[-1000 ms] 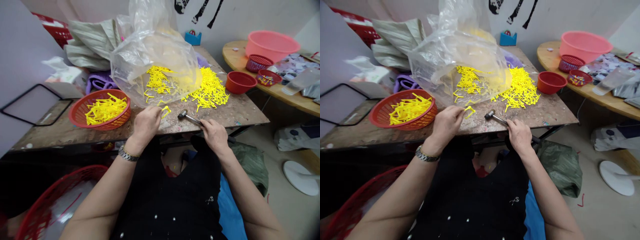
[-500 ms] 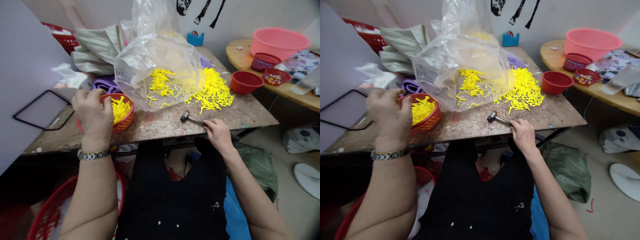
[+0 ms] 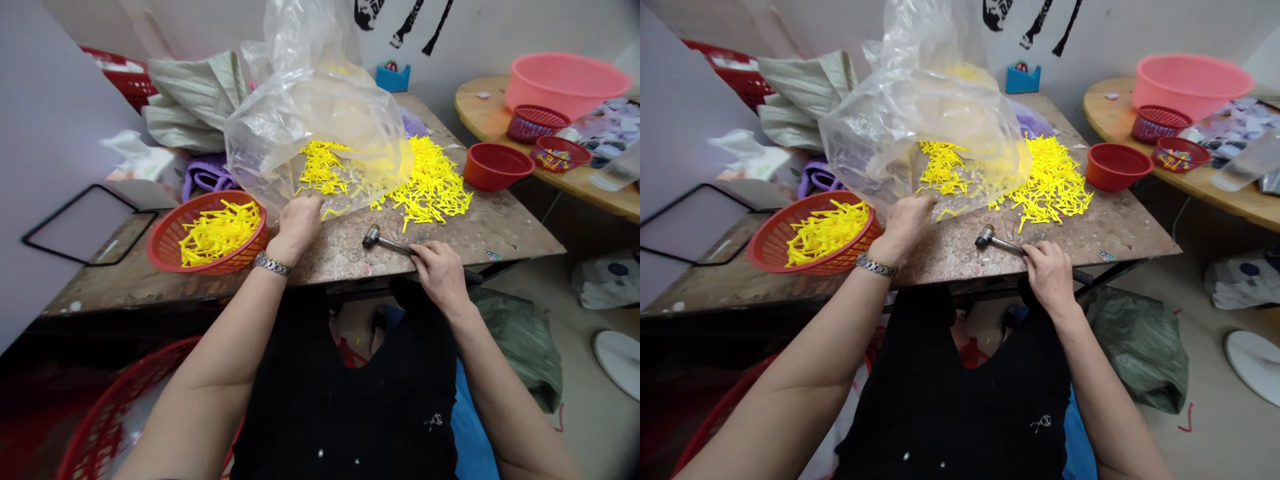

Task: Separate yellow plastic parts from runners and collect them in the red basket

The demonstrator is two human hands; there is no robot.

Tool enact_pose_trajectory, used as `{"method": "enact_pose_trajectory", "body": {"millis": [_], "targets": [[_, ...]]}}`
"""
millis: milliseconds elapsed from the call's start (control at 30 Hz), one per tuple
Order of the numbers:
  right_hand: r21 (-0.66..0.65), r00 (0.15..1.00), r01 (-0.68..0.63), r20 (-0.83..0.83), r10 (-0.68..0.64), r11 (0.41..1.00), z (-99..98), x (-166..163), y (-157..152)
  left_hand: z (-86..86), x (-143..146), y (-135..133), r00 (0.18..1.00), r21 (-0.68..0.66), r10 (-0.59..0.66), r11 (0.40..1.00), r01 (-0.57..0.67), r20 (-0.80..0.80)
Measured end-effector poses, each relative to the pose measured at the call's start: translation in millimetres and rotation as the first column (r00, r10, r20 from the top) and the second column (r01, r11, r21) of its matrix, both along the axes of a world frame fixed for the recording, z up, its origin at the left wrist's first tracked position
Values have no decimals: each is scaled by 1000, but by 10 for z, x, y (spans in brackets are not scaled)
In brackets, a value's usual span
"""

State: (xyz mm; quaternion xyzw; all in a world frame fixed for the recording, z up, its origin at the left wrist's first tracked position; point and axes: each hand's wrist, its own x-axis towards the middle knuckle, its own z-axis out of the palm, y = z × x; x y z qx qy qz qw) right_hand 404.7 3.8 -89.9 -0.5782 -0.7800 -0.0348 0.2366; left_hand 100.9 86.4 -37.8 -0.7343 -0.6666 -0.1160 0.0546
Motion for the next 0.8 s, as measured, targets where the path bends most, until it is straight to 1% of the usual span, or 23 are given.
{"method": "enact_pose_trajectory", "body": {"millis": [100, 167, 333, 500, 700, 800], "targets": [[16, 1000, 19, 10, -19, 1000, -20, -9, -9, -58, 1, 87, 999, -130, 37, 991, -41, -35], [26, 999, 27, 21, -28, 999, -29, -14, -14, -80, 11, 94, 1000, -162, 26, 986, -28, -17], [36, 999, 32, 35, -33, 999, -32, -23, -23, -91, 80, 97, 999, -150, 1, 989, 6, 45], [49, 998, 41, 44, -43, 998, -35, -32, -33, -97, 174, 197, 1000, -159, 7, 987, -8, -4], [63, 997, 43, 54, -47, 997, -55, -32, -37, -177, 191, 340, 991, -164, -119, 981, 107, -62], [64, 997, 43, 58, -47, 997, -59, -30, -37, -214, 176, 370, 991, -151, -120, 982, 110, -57]]}}
